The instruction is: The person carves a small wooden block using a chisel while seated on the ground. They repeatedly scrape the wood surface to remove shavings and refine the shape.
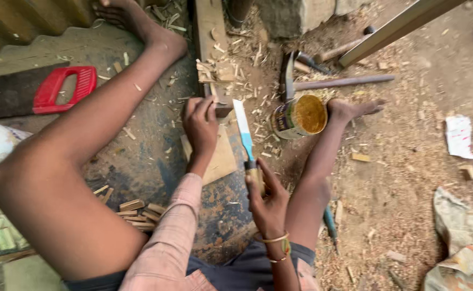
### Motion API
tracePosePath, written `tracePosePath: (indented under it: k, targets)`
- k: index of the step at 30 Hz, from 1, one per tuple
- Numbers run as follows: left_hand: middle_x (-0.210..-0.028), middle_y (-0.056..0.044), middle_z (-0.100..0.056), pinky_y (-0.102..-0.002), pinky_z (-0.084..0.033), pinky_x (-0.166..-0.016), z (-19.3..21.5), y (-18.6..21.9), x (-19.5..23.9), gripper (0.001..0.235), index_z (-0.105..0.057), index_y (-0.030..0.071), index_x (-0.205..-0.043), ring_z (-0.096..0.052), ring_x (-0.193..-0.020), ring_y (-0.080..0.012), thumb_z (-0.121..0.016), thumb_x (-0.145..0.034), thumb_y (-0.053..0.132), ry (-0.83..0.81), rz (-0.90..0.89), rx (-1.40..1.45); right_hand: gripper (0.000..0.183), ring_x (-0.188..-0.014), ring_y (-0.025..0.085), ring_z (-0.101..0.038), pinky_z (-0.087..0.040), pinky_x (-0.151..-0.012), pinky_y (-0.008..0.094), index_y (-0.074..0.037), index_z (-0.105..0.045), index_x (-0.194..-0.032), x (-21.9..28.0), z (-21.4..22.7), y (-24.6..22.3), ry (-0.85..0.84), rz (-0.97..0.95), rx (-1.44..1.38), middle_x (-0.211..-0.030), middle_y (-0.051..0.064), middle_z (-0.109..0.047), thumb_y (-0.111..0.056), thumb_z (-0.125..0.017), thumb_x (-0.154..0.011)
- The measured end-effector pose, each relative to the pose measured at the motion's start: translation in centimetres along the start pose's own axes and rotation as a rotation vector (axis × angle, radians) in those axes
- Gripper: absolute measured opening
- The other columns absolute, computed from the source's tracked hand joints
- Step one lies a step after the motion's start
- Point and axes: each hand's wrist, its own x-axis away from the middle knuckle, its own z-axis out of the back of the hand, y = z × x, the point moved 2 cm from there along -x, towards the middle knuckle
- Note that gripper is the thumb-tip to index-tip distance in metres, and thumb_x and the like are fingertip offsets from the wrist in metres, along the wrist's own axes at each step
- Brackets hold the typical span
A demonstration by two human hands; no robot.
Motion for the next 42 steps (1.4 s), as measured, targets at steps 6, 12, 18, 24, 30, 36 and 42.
tracePosePath:
  k: [6,12,18,24,30,36,42]
  targets:
    - [-0.104,-0.006,-0.060,-0.045,-0.042,-0.094,0.6,0.7,-1.1,0.018,-0.077,0.010,-0.111,-0.057,-0.102,-0.0271,-0.073,-0.094,0.005,-0.068,-0.211,-0.211,0.050,-0.064,0.006,-0.061,-0.051,-0.053,0.024,-0.007,-0.064,-0.139,1.0,0.9,1.6,0.002,-0.179,0.027,-0.094,0.007,-0.077,-0.019,-0.074,-0.091]
    - [-0.106,-0.006,-0.062,-0.047,-0.040,-0.095,0.9,1.5,-2.0,0.017,-0.074,0.008,-0.104,-0.056,-0.105,-0.0280,-0.079,-0.089,0.014,-0.070,-0.281,-0.220,0.050,-0.072,0.006,-0.064,-0.054,-0.061,0.025,-0.006,-0.064,-0.140,0.7,1.3,1.9,0.019,-0.125,0.060,-0.099,0.008,-0.078,-0.018,-0.074,-0.092]
    - [-0.097,-0.004,-0.068,-0.044,-0.041,-0.099,-0.3,0.4,-1.5,0.011,-0.073,0.007,-0.102,-0.058,-0.105,-0.0255,-0.079,-0.094,0.013,-0.040,-0.225,-0.158,0.050,-0.080,0.008,-0.070,-0.058,-0.068,0.026,-0.006,-0.064,-0.139,0.5,1.5,1.7,0.034,-0.095,0.075,-0.108,0.010,-0.078,-0.018,-0.074,-0.092]
    - [-0.095,-0.004,-0.069,-0.039,-0.043,-0.094,0.2,-0.3,-0.4,0.006,-0.073,0.006,-0.100,-0.057,-0.097,-0.0248,-0.075,-0.097,0.011,-0.012,-0.058,-0.063,0.051,-0.085,0.011,-0.072,-0.060,-0.072,0.027,-0.006,-0.064,-0.139,0.5,1.7,1.4,0.025,-0.120,0.080,-0.108,0.012,-0.079,-0.018,-0.075,-0.091]
    - [-0.080,-0.004,-0.055,-0.037,-0.042,-0.076,0.0,-0.5,-0.2,0.009,-0.073,0.004,-0.094,-0.050,-0.078,-0.0208,-0.074,-0.098,0.011,-0.017,0.125,0.020,0.048,-0.104,0.018,-0.075,-0.061,-0.084,0.031,-0.004,-0.064,-0.139,0.6,1.1,0.3,-0.010,0.041,0.109,-0.118,0.017,-0.077,-0.019,-0.075,-0.094]
    - [-0.077,-0.004,-0.052,-0.036,-0.041,-0.066,0.2,-0.3,-0.4,0.014,-0.074,0.002,-0.092,-0.048,-0.068,-0.0189,-0.077,-0.097,0.016,-0.007,0.216,0.104,0.046,-0.103,0.021,-0.076,-0.060,-0.085,0.033,-0.002,-0.064,-0.137,-0.2,0.2,-1.2,-0.063,0.067,0.100,-0.117,0.017,-0.077,-0.018,-0.073,-0.095]
    - [-0.076,-0.004,-0.052,-0.034,-0.043,-0.065,0.6,-0.5,0.4,0.012,-0.077,0.002,-0.101,-0.051,-0.067,-0.0176,-0.077,-0.092,0.011,-0.032,0.238,0.148,0.045,-0.101,0.021,-0.077,-0.060,-0.083,0.033,-0.001,-0.064,-0.137,-0.8,-0.4,-2.5,-0.083,0.103,0.137,-0.115,0.019,-0.077,-0.017,-0.072,-0.095]
